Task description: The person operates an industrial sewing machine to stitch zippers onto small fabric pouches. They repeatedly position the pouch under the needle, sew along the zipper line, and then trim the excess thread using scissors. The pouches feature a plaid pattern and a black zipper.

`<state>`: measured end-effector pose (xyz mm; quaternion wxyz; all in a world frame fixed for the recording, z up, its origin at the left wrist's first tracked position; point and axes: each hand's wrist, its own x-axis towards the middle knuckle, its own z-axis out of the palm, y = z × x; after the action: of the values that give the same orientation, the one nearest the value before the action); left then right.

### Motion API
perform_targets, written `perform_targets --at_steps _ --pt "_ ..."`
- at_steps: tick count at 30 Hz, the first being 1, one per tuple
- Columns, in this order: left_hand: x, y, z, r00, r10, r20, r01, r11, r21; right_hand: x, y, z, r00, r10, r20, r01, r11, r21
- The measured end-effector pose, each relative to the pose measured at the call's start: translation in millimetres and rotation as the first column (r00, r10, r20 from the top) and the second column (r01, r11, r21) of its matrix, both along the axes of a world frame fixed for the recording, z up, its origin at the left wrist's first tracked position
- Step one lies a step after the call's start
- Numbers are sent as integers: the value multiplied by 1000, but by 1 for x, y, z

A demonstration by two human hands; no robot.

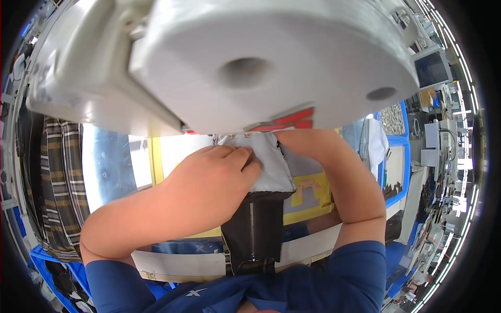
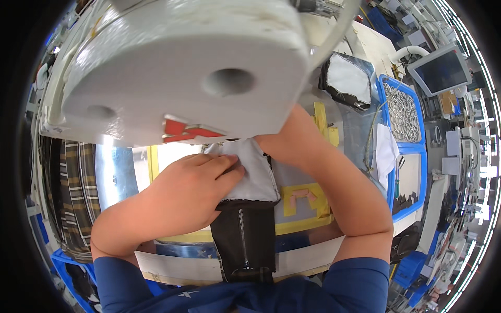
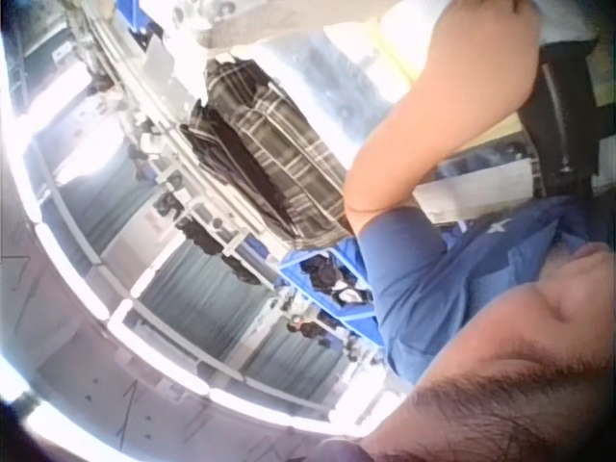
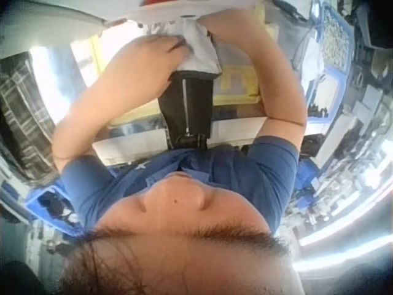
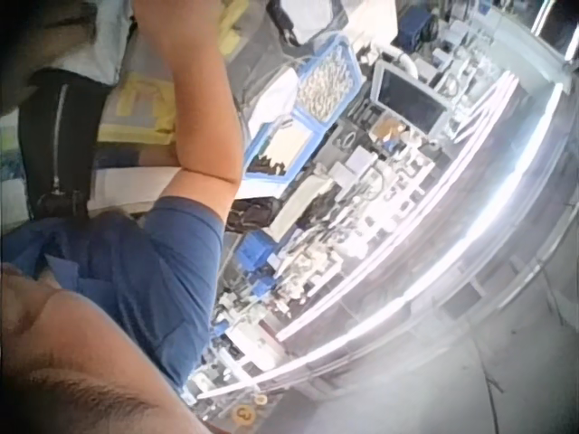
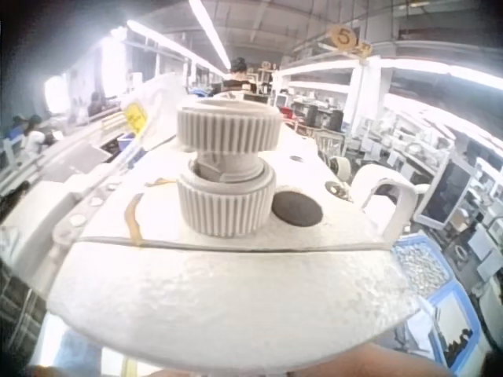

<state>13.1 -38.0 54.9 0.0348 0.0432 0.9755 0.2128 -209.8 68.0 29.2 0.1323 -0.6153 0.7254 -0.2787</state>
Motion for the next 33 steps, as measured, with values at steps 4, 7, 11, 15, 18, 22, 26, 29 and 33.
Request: perform_targets --at_steps 4,7,11,15,18,22,26,29,33 --pt "0 -2 8 993 4 115 -1 1000 -22 -4 -4 -18 989 67 -133 -70 997 -20" --pt "3 -3 15 985 6 174 6 998 -69 10 -7 -15 993 0 -121 5 999 42" --pt "5 2 13 984 18 178 3 993 -114 11 -2 -26 992 -120 -38 126 968 218" --pt "4 3 14 982 23 185 1 992 -129 8 0 -32 990 -95 -99 109 983 146" --pt "4 3 15 980 17 197 11 990 -139 1 4 -34 978 8 -207 8 997 76" --pt "4 4 12 981 11 193 18 989 -149 2 10 -36 981 -38 -188 52 996 70" --pt "5 5 14 979 -3 205 34 989 -147 8 4 -26 986 -56 -157 81 984 158" --pt "7 7 12 982 0 187 37 981 -191 9 5 -27 990 -81 -120 97 986 138" --pt "8 8 11 984 -1 179 38 979 -202 7 2 -31 990 -69 -123 81 991 103"
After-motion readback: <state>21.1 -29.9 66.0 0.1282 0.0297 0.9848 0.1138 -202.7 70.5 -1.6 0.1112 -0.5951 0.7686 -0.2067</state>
